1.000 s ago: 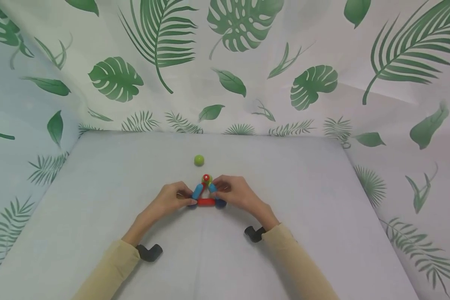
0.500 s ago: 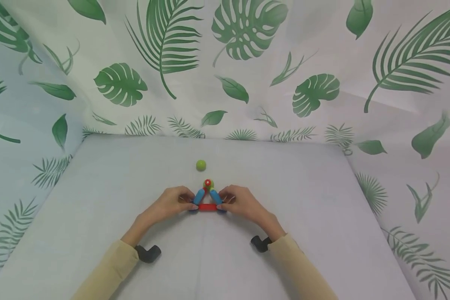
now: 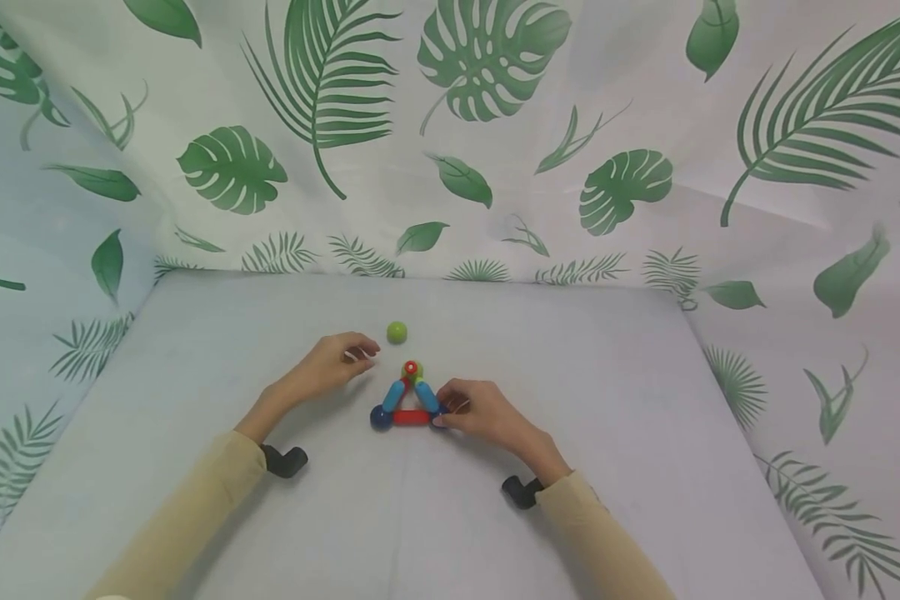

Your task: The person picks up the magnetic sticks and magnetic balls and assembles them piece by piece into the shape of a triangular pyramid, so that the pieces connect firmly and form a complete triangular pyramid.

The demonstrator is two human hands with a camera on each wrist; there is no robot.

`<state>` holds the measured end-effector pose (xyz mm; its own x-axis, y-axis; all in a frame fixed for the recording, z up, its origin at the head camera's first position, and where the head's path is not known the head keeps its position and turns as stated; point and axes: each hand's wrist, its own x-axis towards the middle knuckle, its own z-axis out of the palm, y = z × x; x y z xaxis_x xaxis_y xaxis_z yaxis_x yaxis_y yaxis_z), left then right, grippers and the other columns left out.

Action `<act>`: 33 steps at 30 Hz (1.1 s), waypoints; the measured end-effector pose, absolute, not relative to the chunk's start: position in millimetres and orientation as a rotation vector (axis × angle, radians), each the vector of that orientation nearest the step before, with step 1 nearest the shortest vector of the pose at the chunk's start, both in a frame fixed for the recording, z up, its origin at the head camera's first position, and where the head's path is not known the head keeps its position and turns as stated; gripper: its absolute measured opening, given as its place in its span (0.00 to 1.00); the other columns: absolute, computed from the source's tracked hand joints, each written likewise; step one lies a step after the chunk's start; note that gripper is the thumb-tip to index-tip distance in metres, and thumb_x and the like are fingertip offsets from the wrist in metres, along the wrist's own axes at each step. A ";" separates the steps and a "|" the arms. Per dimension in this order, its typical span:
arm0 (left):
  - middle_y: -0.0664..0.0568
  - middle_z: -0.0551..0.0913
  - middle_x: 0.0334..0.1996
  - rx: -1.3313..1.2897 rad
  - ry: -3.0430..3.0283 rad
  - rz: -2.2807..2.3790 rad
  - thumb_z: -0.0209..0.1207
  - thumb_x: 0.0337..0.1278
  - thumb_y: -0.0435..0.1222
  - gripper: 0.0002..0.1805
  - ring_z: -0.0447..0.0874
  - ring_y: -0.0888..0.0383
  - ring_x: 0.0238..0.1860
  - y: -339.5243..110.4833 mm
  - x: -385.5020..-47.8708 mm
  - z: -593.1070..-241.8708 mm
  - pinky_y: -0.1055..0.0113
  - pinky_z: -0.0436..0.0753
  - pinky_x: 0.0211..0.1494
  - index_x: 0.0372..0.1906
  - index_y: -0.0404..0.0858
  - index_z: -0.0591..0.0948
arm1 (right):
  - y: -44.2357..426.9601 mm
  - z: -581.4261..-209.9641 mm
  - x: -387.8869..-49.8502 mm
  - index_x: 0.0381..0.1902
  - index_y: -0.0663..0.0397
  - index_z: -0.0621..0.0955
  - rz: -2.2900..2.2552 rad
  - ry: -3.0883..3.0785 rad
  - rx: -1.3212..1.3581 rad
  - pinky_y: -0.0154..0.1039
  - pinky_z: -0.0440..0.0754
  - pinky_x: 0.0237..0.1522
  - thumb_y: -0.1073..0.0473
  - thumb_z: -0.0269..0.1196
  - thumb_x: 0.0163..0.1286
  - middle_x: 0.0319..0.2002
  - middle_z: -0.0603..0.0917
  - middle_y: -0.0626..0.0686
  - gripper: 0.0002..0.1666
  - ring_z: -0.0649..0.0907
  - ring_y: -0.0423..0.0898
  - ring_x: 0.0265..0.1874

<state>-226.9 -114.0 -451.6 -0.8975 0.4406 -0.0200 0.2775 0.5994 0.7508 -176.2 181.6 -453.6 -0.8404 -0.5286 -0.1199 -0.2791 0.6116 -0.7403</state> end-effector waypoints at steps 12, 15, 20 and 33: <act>0.39 0.82 0.58 0.574 2.734 1.130 0.65 0.63 0.29 0.22 0.83 0.46 0.57 -96.4 -269.5 -452.6 0.57 0.86 0.58 0.62 0.31 0.79 | 184.4 -455.1 -173.6 0.48 0.55 0.83 -1.107 2.500 -0.632 0.45 0.88 0.53 0.57 0.72 0.67 0.43 0.88 0.50 0.14 0.86 0.46 0.46; 0.39 0.82 0.60 0.607 2.724 1.097 0.66 0.62 0.30 0.24 0.83 0.45 0.58 -89.0 -276.0 -450.1 0.57 0.86 0.58 0.63 0.30 0.79 | 183.7 -455.7 -173.1 0.47 0.55 0.84 -1.113 2.502 -0.645 0.45 0.88 0.53 0.57 0.72 0.67 0.43 0.88 0.51 0.14 0.86 0.46 0.45; 0.38 0.83 0.59 0.706 2.725 0.985 0.64 0.61 0.27 0.23 0.84 0.45 0.58 -78.0 -283.7 -450.5 0.58 0.86 0.59 0.61 0.28 0.80 | 182.5 -457.4 -171.7 0.47 0.55 0.84 -1.117 2.509 -0.663 0.44 0.88 0.52 0.57 0.72 0.67 0.43 0.88 0.50 0.14 0.86 0.46 0.45; 0.38 0.86 0.53 0.760 2.758 0.920 0.65 0.59 0.25 0.19 0.85 0.46 0.54 -69.8 -289.0 -457.1 0.58 0.85 0.59 0.56 0.27 0.83 | 181.6 -455.4 -174.6 0.47 0.55 0.84 -1.069 2.531 -0.670 0.43 0.88 0.51 0.57 0.72 0.67 0.42 0.88 0.50 0.13 0.86 0.44 0.44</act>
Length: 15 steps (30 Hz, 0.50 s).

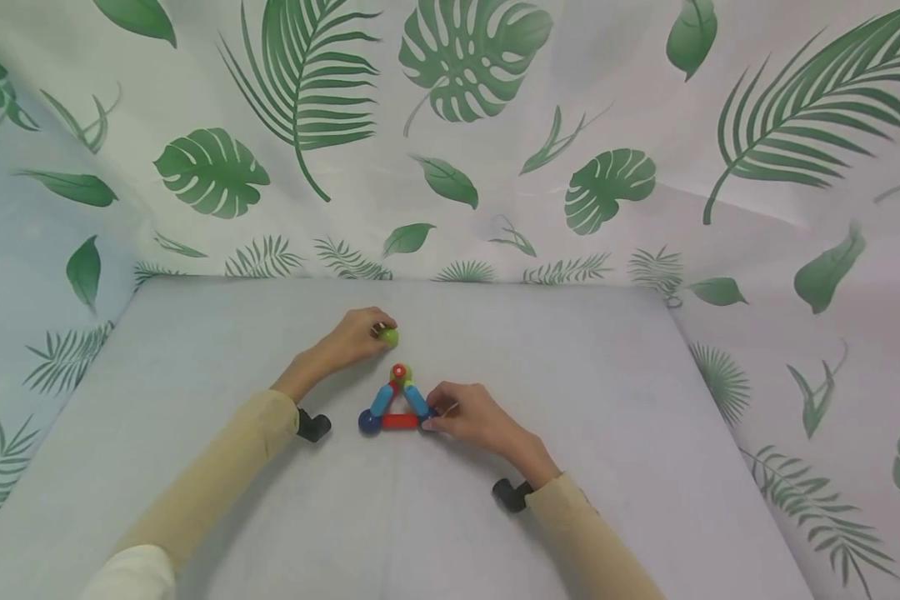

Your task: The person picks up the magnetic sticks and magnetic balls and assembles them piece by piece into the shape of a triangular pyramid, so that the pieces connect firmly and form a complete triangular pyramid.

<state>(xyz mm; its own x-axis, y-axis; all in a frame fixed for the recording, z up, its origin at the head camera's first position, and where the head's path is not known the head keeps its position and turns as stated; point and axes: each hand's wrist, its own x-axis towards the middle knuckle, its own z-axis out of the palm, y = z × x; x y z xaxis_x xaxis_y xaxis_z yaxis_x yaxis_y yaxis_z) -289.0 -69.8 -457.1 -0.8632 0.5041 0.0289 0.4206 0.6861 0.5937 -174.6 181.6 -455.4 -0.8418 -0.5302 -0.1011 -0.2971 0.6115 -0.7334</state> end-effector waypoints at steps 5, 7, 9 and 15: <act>0.39 0.86 0.50 0.775 2.758 0.939 0.65 0.60 0.26 0.19 0.85 0.48 0.50 -78.6 -281.8 -452.8 0.60 0.86 0.54 0.57 0.28 0.84 | 179.1 -451.3 -175.3 0.48 0.55 0.84 -1.041 2.544 -0.669 0.44 0.88 0.51 0.58 0.72 0.67 0.43 0.88 0.50 0.14 0.86 0.45 0.45; 0.40 0.86 0.49 0.784 2.751 0.951 0.66 0.60 0.27 0.19 0.84 0.48 0.49 -82.0 -276.0 -449.3 0.60 0.86 0.53 0.57 0.29 0.84 | 178.8 -450.6 -175.2 0.48 0.56 0.84 -1.034 2.540 -0.657 0.45 0.88 0.51 0.58 0.72 0.67 0.43 0.88 0.51 0.14 0.86 0.46 0.45; 0.41 0.86 0.50 0.778 2.755 0.965 0.67 0.61 0.29 0.19 0.84 0.49 0.49 -85.0 -269.2 -445.4 0.60 0.86 0.52 0.57 0.31 0.85 | 178.8 -450.7 -175.0 0.48 0.56 0.84 -1.030 2.534 -0.649 0.45 0.88 0.52 0.59 0.71 0.67 0.43 0.88 0.51 0.14 0.86 0.46 0.45; 0.45 0.87 0.52 0.730 2.711 1.123 0.68 0.63 0.33 0.18 0.86 0.51 0.51 -88.3 -243.8 -429.2 0.62 0.87 0.55 0.57 0.34 0.85 | 178.2 -451.9 -174.0 0.48 0.57 0.84 -1.028 2.540 -0.660 0.45 0.88 0.52 0.60 0.71 0.68 0.43 0.88 0.52 0.13 0.86 0.46 0.45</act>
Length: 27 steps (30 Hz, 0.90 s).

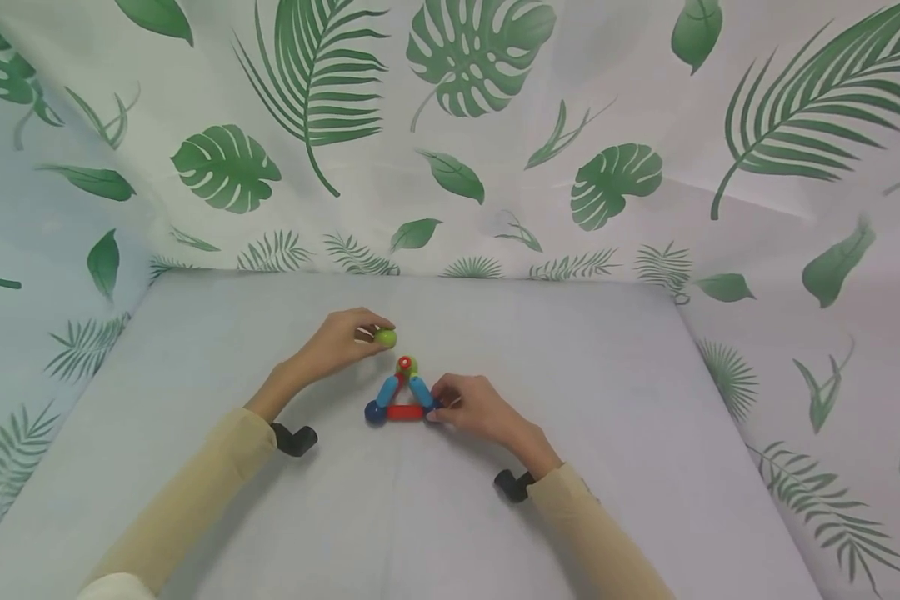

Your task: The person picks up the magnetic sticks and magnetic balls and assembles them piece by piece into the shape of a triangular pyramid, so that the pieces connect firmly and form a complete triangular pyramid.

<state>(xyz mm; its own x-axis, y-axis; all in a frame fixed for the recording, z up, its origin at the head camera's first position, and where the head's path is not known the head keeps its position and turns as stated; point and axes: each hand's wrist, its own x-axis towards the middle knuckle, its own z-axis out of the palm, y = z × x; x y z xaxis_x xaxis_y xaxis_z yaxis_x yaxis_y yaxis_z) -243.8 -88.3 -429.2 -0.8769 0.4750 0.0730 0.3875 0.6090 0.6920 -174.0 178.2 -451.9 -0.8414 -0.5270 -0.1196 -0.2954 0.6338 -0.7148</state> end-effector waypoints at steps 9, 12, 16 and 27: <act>0.46 0.87 0.52 0.838 2.613 1.273 0.69 0.61 0.29 0.18 0.87 0.51 0.52 -81.1 -213.7 -415.5 0.62 0.87 0.57 0.56 0.34 0.84 | 176.8 -451.5 -171.2 0.49 0.57 0.84 -1.023 2.537 -0.589 0.46 0.88 0.52 0.60 0.71 0.68 0.43 0.88 0.52 0.14 0.86 0.46 0.45; 0.46 0.87 0.52 0.877 2.592 1.295 0.69 0.60 0.28 0.18 0.87 0.51 0.52 -79.3 -206.3 -413.1 0.61 0.87 0.57 0.56 0.34 0.84 | 176.2 -451.9 -170.4 0.49 0.57 0.84 -1.023 2.538 -0.570 0.46 0.88 0.52 0.60 0.71 0.68 0.44 0.88 0.52 0.14 0.86 0.47 0.46; 0.45 0.87 0.51 0.961 2.582 1.279 0.69 0.60 0.28 0.18 0.87 0.51 0.51 -75.8 -201.5 -411.8 0.63 0.87 0.57 0.55 0.33 0.83 | 176.5 -452.4 -170.5 0.49 0.57 0.84 -1.018 2.541 -0.552 0.45 0.88 0.51 0.60 0.71 0.67 0.44 0.88 0.53 0.14 0.87 0.47 0.46; 0.47 0.86 0.50 1.069 2.563 1.215 0.70 0.60 0.28 0.18 0.86 0.53 0.48 -70.5 -198.6 -415.3 0.66 0.87 0.54 0.55 0.34 0.84 | 174.9 -447.8 -171.8 0.49 0.57 0.84 -1.038 2.539 -0.580 0.45 0.88 0.50 0.60 0.71 0.68 0.43 0.88 0.53 0.14 0.87 0.46 0.44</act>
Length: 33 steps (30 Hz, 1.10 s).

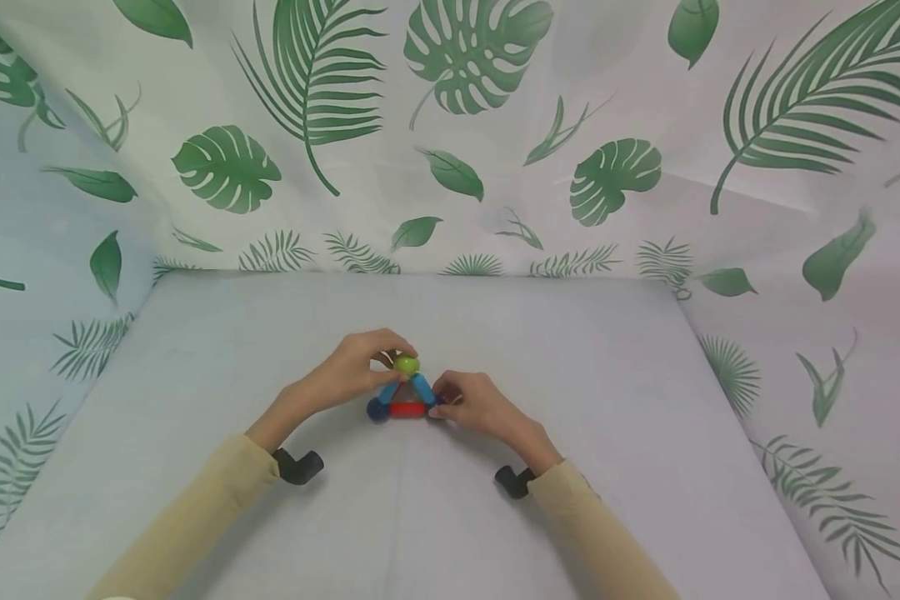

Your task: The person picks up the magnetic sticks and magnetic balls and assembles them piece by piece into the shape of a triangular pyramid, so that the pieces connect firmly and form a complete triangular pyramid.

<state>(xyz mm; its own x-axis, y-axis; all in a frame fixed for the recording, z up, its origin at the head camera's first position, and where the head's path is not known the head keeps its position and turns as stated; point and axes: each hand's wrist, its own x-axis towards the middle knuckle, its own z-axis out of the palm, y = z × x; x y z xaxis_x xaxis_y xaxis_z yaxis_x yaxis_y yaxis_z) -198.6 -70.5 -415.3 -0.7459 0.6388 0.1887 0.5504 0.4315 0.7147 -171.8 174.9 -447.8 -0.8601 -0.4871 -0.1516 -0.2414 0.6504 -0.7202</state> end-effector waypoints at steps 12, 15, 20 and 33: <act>0.43 0.81 0.52 1.007 2.614 1.232 0.67 0.60 0.22 0.28 0.85 0.48 0.50 -73.4 -179.0 -432.3 0.63 0.88 0.53 0.65 0.38 0.80 | 175.4 -449.6 -171.5 0.50 0.58 0.83 -1.070 2.521 -0.651 0.44 0.88 0.50 0.62 0.70 0.68 0.46 0.88 0.54 0.14 0.87 0.48 0.46; 0.43 0.80 0.51 1.021 2.619 1.263 0.67 0.59 0.22 0.28 0.86 0.48 0.48 -73.5 -177.4 -436.3 0.62 0.88 0.52 0.65 0.37 0.79 | 175.5 -451.3 -171.3 0.51 0.57 0.83 -1.077 2.513 -0.699 0.43 0.88 0.51 0.62 0.70 0.69 0.47 0.88 0.54 0.14 0.87 0.49 0.46; 0.40 0.80 0.52 0.994 2.629 1.267 0.67 0.59 0.22 0.30 0.86 0.47 0.46 -73.8 -174.0 -440.3 0.60 0.88 0.51 0.67 0.33 0.76 | 175.6 -452.9 -170.3 0.51 0.57 0.83 -1.076 2.513 -0.740 0.43 0.88 0.50 0.62 0.70 0.69 0.47 0.88 0.54 0.14 0.87 0.49 0.46; 0.48 0.84 0.38 0.510 2.658 1.112 0.74 0.53 0.31 0.20 0.79 0.58 0.37 -83.2 -171.3 -463.8 0.67 0.82 0.41 0.50 0.30 0.84 | 172.5 -451.7 -174.4 0.49 0.60 0.83 -1.050 2.590 -0.610 0.46 0.88 0.53 0.64 0.69 0.69 0.44 0.88 0.54 0.12 0.87 0.50 0.47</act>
<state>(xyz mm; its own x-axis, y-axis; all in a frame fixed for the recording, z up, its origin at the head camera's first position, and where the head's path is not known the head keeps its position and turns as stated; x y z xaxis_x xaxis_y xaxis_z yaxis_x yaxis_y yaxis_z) -171.3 -83.2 -463.8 -0.9167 0.3945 -0.0636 0.2317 0.6545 0.7196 -174.4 172.5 -451.7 -0.8716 -0.4804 -0.0973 -0.2770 0.6465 -0.7109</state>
